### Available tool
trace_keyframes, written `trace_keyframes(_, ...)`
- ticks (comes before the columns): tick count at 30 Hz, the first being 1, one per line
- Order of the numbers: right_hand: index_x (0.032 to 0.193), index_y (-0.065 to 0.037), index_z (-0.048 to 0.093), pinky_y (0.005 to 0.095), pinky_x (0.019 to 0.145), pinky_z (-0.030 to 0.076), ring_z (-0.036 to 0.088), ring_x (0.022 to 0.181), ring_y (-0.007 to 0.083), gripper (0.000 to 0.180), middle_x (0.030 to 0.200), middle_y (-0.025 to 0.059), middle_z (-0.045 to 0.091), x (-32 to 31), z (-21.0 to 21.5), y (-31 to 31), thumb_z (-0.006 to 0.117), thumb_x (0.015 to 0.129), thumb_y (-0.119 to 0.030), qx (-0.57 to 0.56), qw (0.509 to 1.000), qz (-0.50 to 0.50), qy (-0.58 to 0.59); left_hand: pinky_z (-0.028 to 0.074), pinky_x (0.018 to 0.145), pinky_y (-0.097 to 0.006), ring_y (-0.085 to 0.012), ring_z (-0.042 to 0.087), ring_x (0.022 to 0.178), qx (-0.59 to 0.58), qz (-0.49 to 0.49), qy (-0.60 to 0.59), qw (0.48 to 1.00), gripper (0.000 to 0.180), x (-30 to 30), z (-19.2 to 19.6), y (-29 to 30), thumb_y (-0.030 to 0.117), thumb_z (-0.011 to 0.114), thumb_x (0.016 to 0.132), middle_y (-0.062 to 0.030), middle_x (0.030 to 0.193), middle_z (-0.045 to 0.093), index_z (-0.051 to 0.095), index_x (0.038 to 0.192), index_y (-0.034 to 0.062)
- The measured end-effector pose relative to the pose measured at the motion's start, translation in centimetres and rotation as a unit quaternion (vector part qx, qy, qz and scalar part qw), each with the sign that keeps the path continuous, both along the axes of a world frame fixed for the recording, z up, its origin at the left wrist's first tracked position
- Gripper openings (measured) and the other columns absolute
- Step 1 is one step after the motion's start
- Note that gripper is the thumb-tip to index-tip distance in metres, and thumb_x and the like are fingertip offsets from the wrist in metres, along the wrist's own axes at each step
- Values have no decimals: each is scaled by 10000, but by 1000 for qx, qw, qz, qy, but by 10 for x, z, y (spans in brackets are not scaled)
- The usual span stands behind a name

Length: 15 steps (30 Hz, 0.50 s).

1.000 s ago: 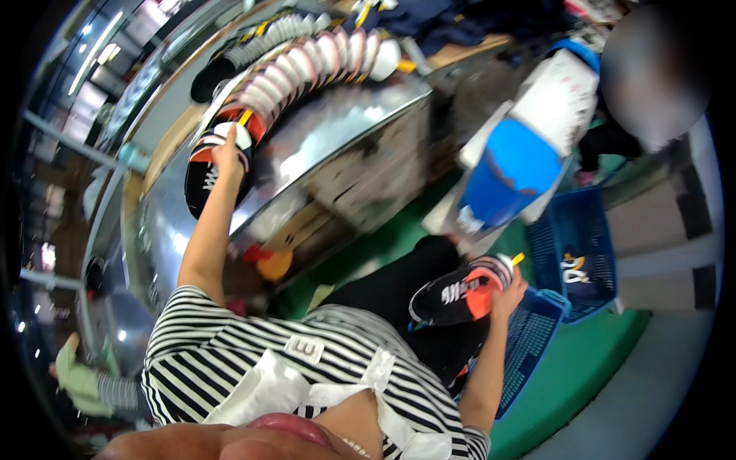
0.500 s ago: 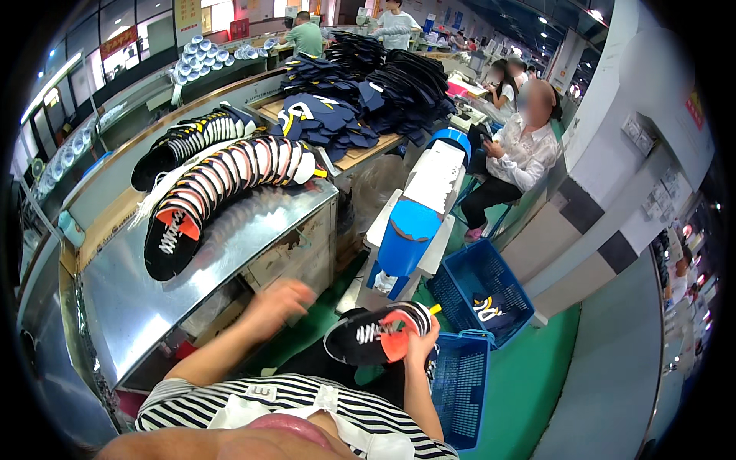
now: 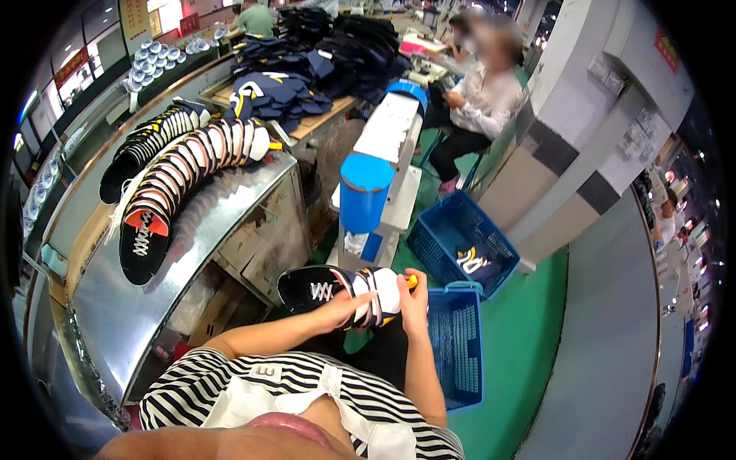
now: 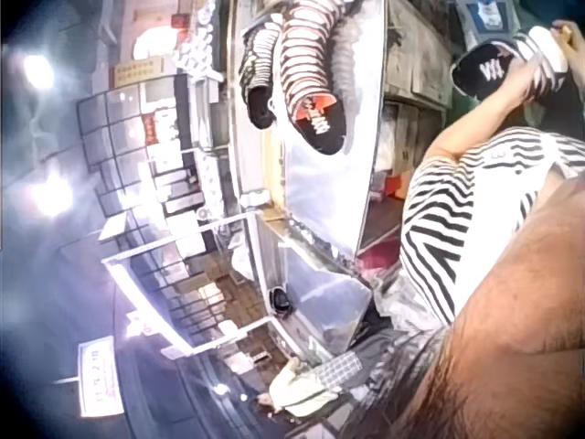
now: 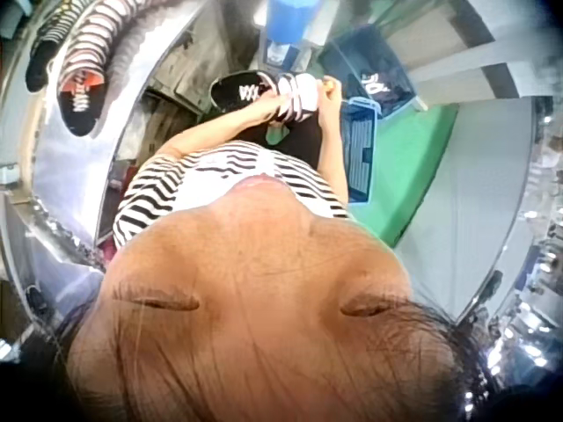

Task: The person handles shoe uppers by holding them near a device and then stacking them one by one on a table.

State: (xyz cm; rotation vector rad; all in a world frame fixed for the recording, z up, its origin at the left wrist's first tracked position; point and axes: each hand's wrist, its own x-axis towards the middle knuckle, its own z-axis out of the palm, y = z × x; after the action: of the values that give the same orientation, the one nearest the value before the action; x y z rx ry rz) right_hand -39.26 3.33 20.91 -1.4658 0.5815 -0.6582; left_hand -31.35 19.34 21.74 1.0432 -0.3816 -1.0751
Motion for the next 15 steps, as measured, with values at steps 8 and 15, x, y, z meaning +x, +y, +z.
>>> trace_keyframes(8, 933, -7, 581, 272, 643, 481, 670, 740, 165, 291, 787, 108, 647, 37, -21, -17, 665, 824, -263, -122, 980, 104, 118, 482, 812, -268, -149, 611, 941, 19, 100, 97, 990, 323, 76, -12, 32, 229, 584, 896, -57, 1039, 622, 532, 1152, 41)
trace_keyframes(15, 992, -52, 628, 350, 693, 492, 657, 784, 298, 373, 847, 136, 683, 85, -21, 20, 651, 807, -375, -183, 951, 168, 184, 456, 739, -234, -84, 573, 859, 89, 95, -66, 989, 282, 98, -16, 14, 250, 633, 866, -18, 969, 617, 584, 1058, 49)
